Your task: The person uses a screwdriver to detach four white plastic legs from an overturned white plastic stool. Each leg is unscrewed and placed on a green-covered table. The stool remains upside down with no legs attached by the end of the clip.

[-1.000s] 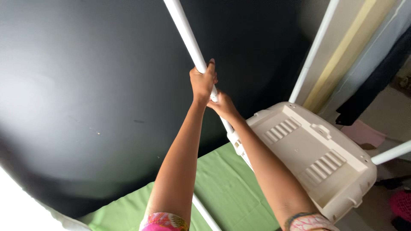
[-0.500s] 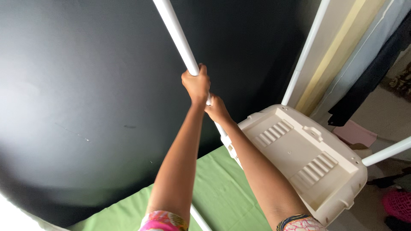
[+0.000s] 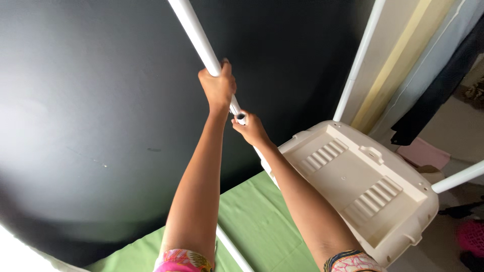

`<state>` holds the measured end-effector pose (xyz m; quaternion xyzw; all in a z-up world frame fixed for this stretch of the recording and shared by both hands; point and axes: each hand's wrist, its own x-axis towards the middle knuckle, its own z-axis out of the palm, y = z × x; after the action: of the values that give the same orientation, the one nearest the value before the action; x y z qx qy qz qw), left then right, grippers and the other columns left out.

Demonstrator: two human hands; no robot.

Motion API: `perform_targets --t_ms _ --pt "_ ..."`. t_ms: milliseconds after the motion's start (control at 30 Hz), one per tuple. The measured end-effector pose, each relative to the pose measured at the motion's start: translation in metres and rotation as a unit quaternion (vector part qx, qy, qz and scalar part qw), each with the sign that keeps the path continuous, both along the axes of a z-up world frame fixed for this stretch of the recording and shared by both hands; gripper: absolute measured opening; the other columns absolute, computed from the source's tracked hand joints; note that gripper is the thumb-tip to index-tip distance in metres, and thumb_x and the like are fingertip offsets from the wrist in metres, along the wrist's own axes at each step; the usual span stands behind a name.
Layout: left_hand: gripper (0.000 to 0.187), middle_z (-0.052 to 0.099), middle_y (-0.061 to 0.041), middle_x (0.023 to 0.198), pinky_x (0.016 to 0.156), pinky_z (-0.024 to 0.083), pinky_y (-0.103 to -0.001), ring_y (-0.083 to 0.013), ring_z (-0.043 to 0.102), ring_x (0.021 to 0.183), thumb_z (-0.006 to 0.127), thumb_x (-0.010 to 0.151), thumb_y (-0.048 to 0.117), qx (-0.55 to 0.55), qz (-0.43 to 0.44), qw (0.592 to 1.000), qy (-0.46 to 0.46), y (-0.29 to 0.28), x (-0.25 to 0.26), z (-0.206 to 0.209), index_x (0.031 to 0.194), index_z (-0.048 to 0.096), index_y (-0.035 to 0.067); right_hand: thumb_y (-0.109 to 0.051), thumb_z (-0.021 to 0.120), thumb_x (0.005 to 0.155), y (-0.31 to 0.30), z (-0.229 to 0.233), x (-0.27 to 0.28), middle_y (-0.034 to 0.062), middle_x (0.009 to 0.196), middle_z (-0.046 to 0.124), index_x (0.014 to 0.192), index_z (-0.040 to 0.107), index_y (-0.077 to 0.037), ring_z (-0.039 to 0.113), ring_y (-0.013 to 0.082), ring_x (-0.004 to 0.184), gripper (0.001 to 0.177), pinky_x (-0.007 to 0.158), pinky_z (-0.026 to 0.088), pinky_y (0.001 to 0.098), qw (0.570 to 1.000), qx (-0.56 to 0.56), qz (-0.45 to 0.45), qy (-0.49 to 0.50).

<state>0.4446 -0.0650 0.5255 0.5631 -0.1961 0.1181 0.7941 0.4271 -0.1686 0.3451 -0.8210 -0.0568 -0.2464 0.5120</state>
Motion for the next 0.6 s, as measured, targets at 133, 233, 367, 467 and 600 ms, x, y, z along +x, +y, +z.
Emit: perform_targets --t_ms 133,233,367,467,600 --pt "0.031 0.046 0.001 0.047 0.034 0.037 -0.026 -0.0081 0.044 0.036 0.064 0.093 0.011 0.023 0.038 0.999 0.022 0.01 -0.009 0.012 0.065 0.052 0.01 -0.02 0.071 0.095 0.005 0.01 -0.005 0.003 0.065 0.061 0.088 0.062 -0.008 0.056 0.0126 0.056 0.017 0.053 0.043 0.0317 0.998 -0.03 -0.006 0.048" --pt "0.032 0.049 0.001 0.048 0.035 0.04 -0.027 -0.0089 0.048 0.037 0.065 0.093 0.013 0.002 0.014 0.998 0.06 0.03 -0.028 0.011 0.066 0.05 0.009 -0.02 0.074 0.092 0.003 0.021 -0.009 -0.0011 0.069 0.063 0.091 0.06 -0.008 0.062 0.0101 0.061 0.018 0.057 0.048 0.03 0.998 -0.052 -0.004 0.04" --pt "0.042 0.049 0.0 0.045 0.035 0.041 -0.026 -0.01 0.051 0.036 0.071 0.094 0.03 0.091 0.018 0.993 0.066 0.068 -0.064 -0.02 0.063 0.05 0.011 -0.015 0.081 0.081 0.002 0.027 -0.02 0.0003 0.085 0.066 0.107 0.056 -0.011 0.068 0.0096 0.081 0.036 0.076 0.056 0.0271 0.998 0.038 0.035 0.023" --pt "0.048 0.051 -0.001 0.047 0.036 0.043 -0.027 -0.011 0.053 0.037 0.073 0.094 0.041 0.115 -0.02 0.989 0.086 0.088 -0.103 -0.077 0.067 0.05 0.01 -0.01 0.076 0.083 -0.004 0.019 -0.027 0.0058 0.11 0.064 0.117 0.055 -0.012 0.065 0.0146 0.103 0.039 0.088 0.056 0.0341 0.993 0.098 0.04 0.048" --pt "0.039 0.05 -0.002 0.059 0.037 0.042 -0.029 -0.0135 0.05 0.041 0.059 0.1 0.043 0.102 -0.044 0.977 0.183 0.088 -0.165 -0.186 0.095 0.042 0.009 -0.014 0.072 0.088 -0.006 -0.012 -0.028 0.0103 0.129 0.065 0.129 0.055 -0.013 0.064 0.0242 0.121 0.044 0.102 0.051 0.0423 0.998 0.017 -0.012 0.058"
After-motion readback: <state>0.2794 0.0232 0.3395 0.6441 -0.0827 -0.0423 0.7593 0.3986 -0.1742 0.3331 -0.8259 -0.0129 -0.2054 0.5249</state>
